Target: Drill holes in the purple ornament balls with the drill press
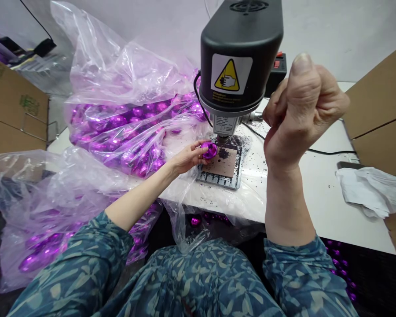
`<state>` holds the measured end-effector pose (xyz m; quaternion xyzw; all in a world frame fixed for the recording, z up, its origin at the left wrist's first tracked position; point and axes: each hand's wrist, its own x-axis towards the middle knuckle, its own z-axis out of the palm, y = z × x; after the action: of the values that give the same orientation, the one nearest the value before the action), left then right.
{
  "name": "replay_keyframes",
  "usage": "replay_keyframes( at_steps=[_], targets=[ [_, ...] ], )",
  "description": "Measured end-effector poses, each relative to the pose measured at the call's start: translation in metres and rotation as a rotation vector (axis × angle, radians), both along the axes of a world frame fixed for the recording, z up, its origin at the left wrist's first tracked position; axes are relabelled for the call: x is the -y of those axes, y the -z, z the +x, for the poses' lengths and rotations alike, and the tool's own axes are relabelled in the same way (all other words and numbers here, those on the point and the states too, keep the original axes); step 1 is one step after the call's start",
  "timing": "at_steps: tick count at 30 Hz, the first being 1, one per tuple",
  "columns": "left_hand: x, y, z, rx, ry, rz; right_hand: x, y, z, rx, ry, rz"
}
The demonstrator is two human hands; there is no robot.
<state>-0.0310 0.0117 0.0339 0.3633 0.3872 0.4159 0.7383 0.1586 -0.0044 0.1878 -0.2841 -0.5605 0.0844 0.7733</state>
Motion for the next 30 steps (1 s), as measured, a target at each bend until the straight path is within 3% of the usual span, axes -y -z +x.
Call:
replay_keyframes(
  at_steps=[3, 13, 21, 30],
  targets=[
    [-0.001, 0.004, 0.000, -0.023, -0.038, 0.020, -0.001, 0.001, 0.000, 0.036, 0.052, -0.019],
    [-0.004, 0.015, 0.009, 0.019, -0.123, -0.018, -0.007, 0.012, 0.004, 0.009, -0.074, -0.060],
    [-0.001, 0.029, 0.018, -0.183, -0.191, 0.315, 0.003, 0.000, 0.000, -0.023, -0.029, -0.014],
    [-0.001, 0.031, 0.026, -0.376, -0.148, 0.469, 0.005, 0.000, 0.000, -0.003, -0.014, 0.008]
  ],
)
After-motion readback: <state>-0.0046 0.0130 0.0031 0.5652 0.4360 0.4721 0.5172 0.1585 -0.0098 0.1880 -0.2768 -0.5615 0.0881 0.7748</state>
